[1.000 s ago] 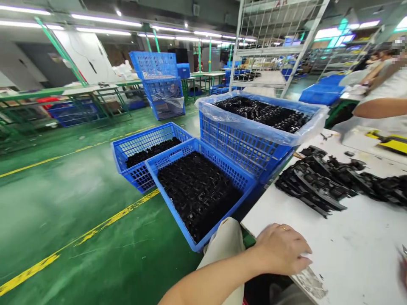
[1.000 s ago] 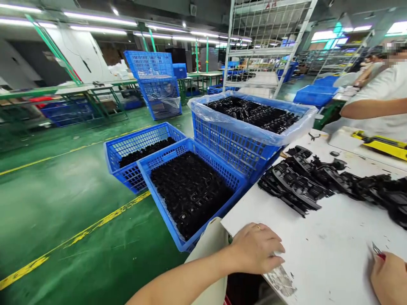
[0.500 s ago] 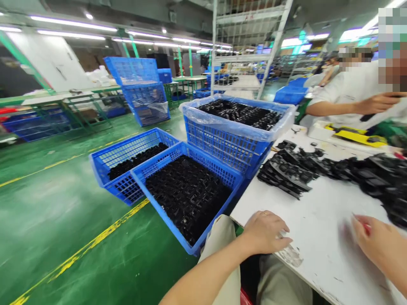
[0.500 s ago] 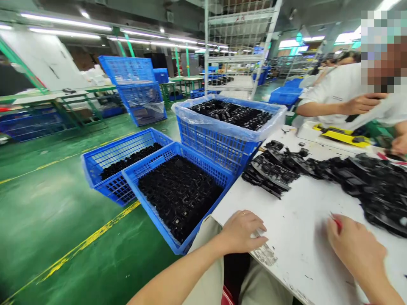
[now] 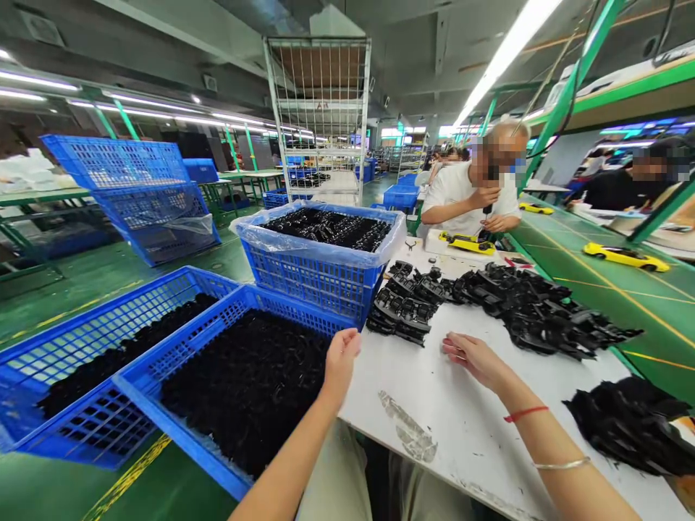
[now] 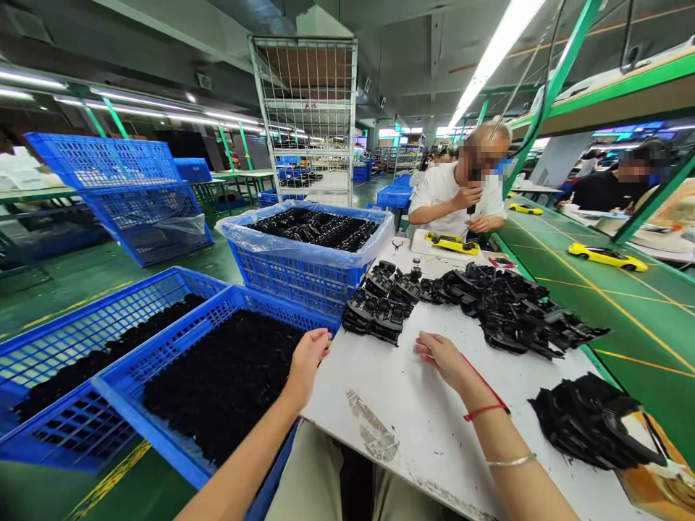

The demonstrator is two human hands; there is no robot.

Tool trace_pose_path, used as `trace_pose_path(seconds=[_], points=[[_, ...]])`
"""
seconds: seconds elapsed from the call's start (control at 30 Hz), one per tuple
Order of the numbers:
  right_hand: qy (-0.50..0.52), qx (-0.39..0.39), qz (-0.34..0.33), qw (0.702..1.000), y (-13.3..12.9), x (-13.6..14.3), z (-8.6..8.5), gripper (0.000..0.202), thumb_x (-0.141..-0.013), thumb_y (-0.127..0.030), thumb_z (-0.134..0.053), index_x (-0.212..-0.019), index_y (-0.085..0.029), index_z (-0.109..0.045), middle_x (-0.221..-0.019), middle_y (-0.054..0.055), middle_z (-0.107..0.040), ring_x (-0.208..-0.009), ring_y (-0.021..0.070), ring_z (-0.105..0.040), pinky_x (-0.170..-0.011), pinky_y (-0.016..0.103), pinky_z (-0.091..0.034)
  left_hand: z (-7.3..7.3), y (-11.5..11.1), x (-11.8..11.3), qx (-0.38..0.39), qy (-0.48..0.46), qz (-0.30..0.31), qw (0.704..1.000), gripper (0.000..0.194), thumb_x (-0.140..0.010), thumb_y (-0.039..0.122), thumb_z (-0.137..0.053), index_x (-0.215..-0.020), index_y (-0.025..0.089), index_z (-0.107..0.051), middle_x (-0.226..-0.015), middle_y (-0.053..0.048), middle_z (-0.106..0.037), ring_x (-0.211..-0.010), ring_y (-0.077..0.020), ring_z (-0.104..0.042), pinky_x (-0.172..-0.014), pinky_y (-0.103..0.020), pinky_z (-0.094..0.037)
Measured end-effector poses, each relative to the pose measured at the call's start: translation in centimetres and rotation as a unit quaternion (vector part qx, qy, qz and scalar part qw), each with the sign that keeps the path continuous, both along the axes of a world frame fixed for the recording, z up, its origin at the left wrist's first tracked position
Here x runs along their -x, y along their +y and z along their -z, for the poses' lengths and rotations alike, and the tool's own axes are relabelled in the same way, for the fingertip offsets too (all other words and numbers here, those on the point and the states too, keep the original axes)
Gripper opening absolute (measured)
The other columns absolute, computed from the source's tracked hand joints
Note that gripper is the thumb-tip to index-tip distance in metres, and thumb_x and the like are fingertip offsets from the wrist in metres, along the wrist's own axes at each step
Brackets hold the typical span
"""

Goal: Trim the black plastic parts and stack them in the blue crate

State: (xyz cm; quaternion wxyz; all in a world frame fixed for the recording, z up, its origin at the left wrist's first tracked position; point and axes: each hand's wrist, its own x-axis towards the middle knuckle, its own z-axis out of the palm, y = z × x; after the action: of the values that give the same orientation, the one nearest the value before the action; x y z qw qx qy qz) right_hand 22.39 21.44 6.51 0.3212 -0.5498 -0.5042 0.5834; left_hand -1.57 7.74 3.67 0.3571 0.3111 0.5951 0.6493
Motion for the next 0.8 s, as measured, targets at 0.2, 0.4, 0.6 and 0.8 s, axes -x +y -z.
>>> trace_pose_path(seconds=[0.2, 0.4, 0.6, 0.8], points=[[0.023, 0.02, -0.045, 0.999, 1.6, 1.7, -0.2, 0.023, -0.078, -0.037, -0.074, -0.08, -0.016, -0.065, -0.084, 0.008, -0.069, -0.077, 0.0164, -0.066, -0.069, 0.025, -0.057, -4.5, 6.6, 4.0, 0.098, -0.033, 0.096, 0.99, 0.049, -0.081, 0.051, -0.064, -0.115, 0.019, -0.054, -0.135, -0.015, -0.056, -0.122, -0.0268, -0.054, -0.093, -0.035, -0.045], [-0.015, 0.047, -0.045, 0.998, 4.1, 2.5, 0.4, 0.028, -0.075, -0.041, -0.076, -0.09, -0.018, -0.069, -0.104, 0.01, -0.068, -0.094, 0.0202, -0.065, -0.075, 0.027, -0.059, -4.9, 12.3, 5.1, 0.189, -0.045, 0.199, 0.96, 0.057, -0.073, 0.057, -0.07, -0.118, 0.024, -0.057, -0.131, -0.01, -0.061, -0.123, -0.0302, -0.053, -0.093, -0.039, -0.042], [-0.061, 0.075, -0.022, 0.995, 5.5, 3.3, 1.6, 0.048, -0.07, -0.055, -0.074, -0.104, -0.021, -0.067, -0.113, 0.008, -0.069, -0.105, 0.025, -0.062, -0.077, 0.031, -0.058, -5.2, 15.6, 5.8, 0.242, -0.078, 0.279, 0.926, 0.069, -0.07, 0.044, -0.076, -0.131, 0.023, -0.051, -0.121, -0.008, -0.066, -0.108, -0.0258, -0.061, -0.082, -0.033, -0.045], [-0.12, 0.111, 0.041, 0.986, 5.2, 5.7, 0.4, 0.049, -0.064, -0.059, -0.072, -0.096, -0.023, -0.068, -0.114, 0.009, -0.072, -0.112, 0.0322, -0.064, -0.084, 0.036, -0.056, -3.6, 17.0, 5.7, 0.241, -0.135, 0.267, 0.923, 0.055, -0.067, 0.032, -0.076, -0.118, 0.021, -0.059, -0.116, -0.007, -0.067, -0.105, -0.0235, -0.063, -0.089, -0.034, -0.049]])
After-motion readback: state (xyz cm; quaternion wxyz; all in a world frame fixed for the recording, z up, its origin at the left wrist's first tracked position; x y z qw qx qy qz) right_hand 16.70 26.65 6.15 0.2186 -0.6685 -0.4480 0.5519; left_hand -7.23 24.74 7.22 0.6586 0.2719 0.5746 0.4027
